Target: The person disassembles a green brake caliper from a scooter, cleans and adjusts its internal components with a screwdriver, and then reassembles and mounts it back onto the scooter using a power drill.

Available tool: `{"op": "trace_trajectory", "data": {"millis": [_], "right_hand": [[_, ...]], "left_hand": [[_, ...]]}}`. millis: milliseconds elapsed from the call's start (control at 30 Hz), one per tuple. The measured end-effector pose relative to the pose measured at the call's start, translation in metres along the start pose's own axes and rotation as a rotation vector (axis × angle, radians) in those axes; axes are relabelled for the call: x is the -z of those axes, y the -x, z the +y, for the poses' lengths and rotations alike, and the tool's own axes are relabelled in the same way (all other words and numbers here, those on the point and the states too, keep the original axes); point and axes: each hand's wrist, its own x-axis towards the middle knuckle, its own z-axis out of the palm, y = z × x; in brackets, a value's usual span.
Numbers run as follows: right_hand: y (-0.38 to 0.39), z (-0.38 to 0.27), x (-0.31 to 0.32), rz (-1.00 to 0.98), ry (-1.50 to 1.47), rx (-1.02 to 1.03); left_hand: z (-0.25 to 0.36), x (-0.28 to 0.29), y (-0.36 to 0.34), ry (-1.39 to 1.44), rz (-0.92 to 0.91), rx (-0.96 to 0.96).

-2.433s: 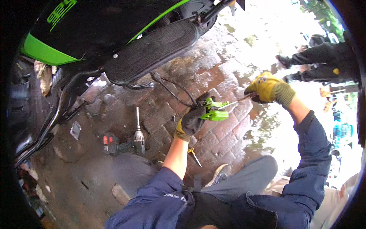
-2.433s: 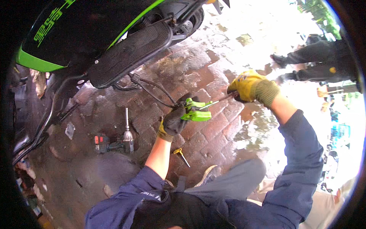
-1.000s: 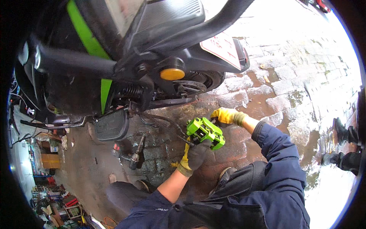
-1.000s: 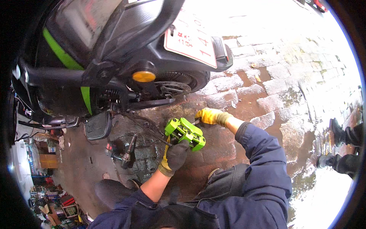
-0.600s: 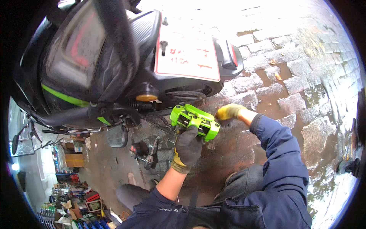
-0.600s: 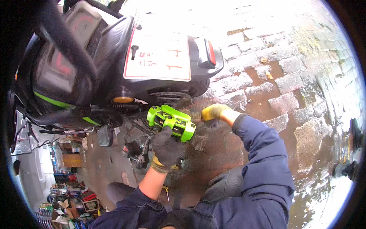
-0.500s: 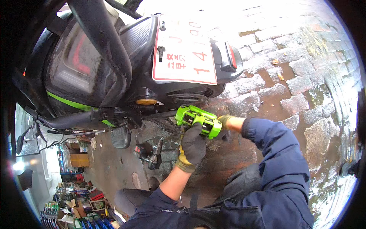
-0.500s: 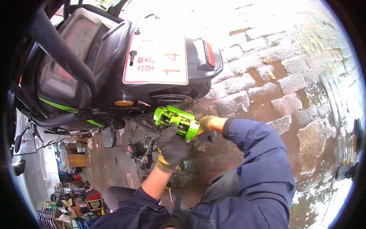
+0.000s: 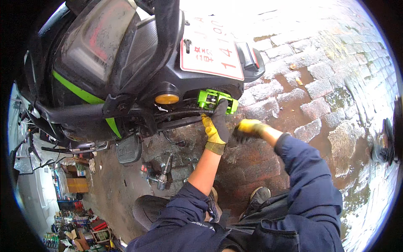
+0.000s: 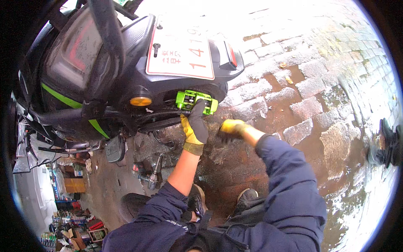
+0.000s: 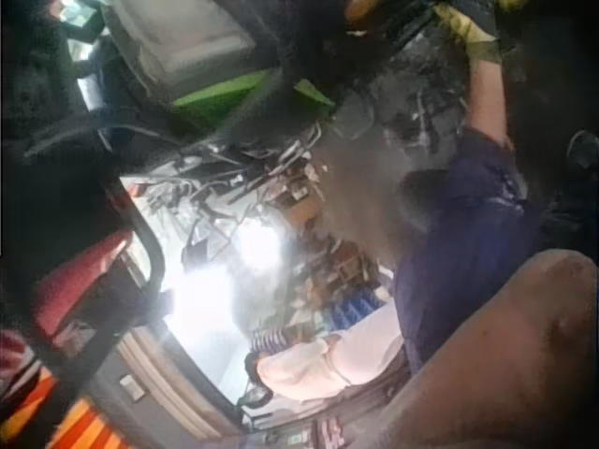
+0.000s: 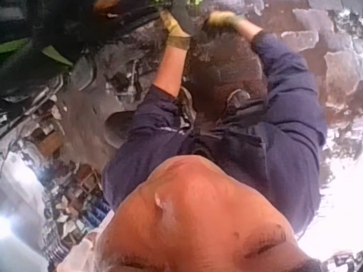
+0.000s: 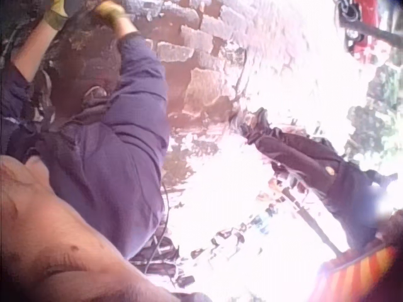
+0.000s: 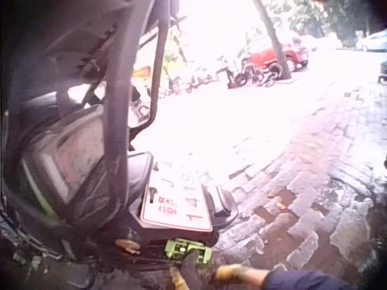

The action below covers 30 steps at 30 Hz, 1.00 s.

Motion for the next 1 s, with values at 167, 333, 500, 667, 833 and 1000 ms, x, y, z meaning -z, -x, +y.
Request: {"op": "trace_trajectory", "data": {"millis": [167, 333, 500, 667, 833, 1000], "right_hand": [[0.087, -0.07, -0.003, 0.255, -1.191, 0.635], [0.064, -0.128, -0.018, 0.435, -0.99, 0.766], [0.054, -0.107, 0.001, 0.579, -1.007, 0.691], [0.035, -0.111, -0.011, 0.673, -0.898, 0.799], [0.048, -0.115, -0.017, 0.723, -1.128, 0.678], [0.019, -0.105, -0.015, 0.867, -0.889, 0.528]], "left_hand": [[-0.008, 0.009, -0.01, 0.125, 0.113, -0.055], [-0.031, 0.046, -0.031, 0.122, -0.143, -0.025], [0.016, 0.034, -0.02, -0.241, -0.303, 0.185], [-0.001, 0.06, -0.027, -0.009, -0.386, 0.157], [0.029, 0.018, -0.009, -0.285, -0.174, 0.128], [0.029, 0.032, -0.009, -0.106, -0.168, 0.184]]}}
